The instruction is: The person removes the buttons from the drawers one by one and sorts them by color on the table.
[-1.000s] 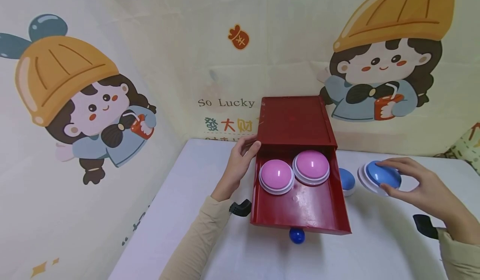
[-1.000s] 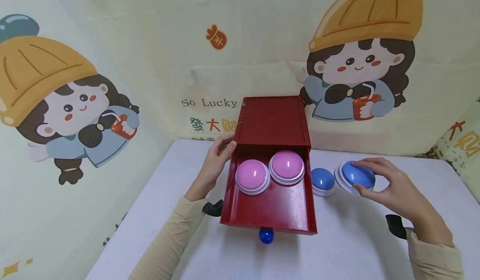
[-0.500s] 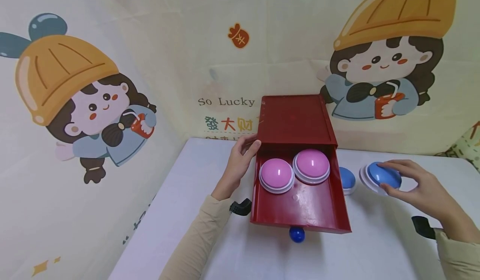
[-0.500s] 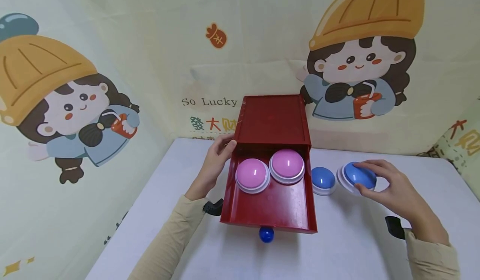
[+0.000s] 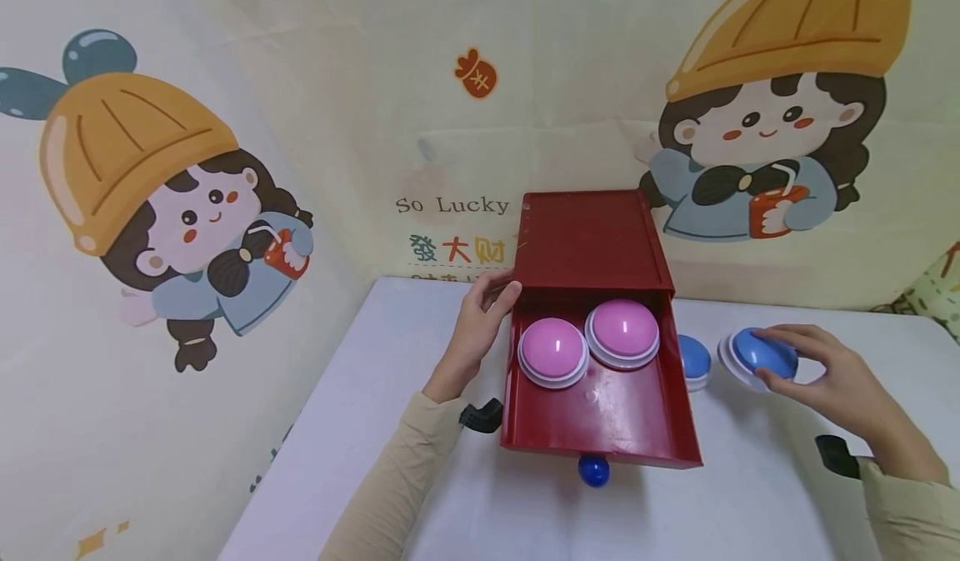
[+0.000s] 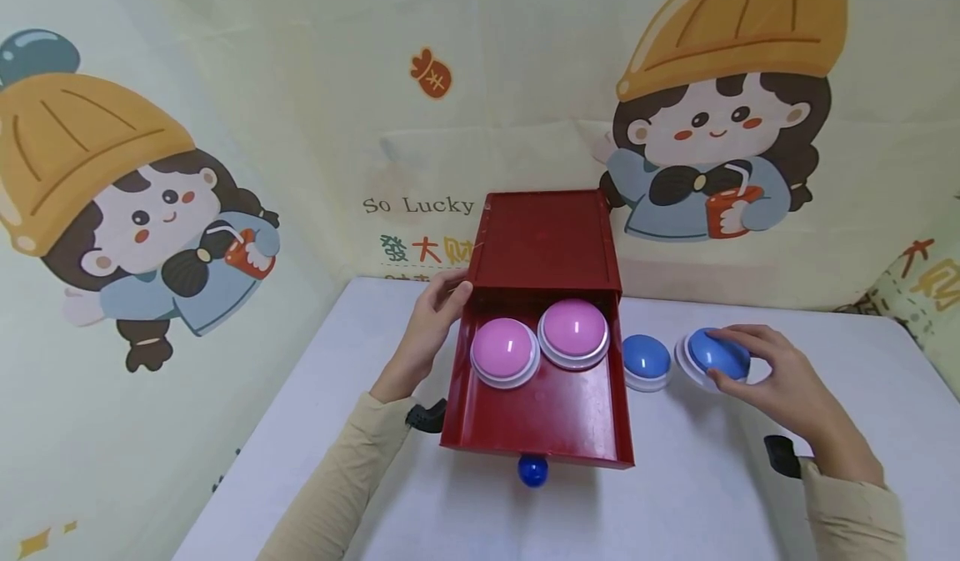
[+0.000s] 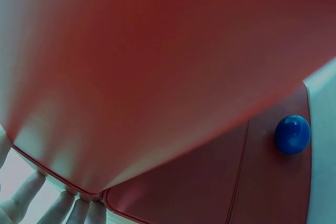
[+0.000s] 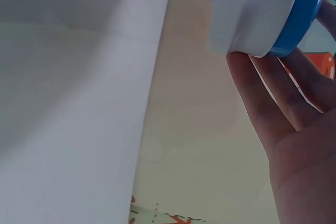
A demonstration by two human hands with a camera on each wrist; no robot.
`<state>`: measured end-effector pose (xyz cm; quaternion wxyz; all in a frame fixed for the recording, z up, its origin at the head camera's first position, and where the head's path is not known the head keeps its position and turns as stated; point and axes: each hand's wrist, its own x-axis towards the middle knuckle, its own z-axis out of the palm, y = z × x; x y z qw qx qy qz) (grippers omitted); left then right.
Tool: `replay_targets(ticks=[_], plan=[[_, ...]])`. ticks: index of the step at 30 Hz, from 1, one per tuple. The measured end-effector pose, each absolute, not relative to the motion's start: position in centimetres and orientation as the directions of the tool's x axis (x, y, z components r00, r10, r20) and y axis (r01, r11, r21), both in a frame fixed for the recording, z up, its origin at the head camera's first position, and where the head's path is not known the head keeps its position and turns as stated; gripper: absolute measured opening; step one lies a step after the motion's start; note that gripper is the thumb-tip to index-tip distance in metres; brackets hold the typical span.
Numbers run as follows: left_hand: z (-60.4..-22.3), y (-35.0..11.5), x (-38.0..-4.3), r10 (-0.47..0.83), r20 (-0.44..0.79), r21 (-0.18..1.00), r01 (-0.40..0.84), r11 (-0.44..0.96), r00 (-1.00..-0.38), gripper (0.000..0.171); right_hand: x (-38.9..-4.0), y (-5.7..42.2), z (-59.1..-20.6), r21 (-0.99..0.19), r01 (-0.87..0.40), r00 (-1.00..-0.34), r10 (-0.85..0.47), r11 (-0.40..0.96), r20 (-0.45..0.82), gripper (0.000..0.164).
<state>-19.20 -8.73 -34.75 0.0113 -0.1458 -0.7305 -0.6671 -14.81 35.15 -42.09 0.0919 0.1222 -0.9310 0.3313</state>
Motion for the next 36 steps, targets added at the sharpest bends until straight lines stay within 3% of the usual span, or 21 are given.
replay_targets(ticks=[36], plan=[[-34.7,-8.8,-19.0,0.208,0.227,0.966,0.247,0.074,-0.951,0.041,-16.4,35.3,-45.7,-0.59,-0.214,-0.977,-0.157,0.778,0.147,0.06]])
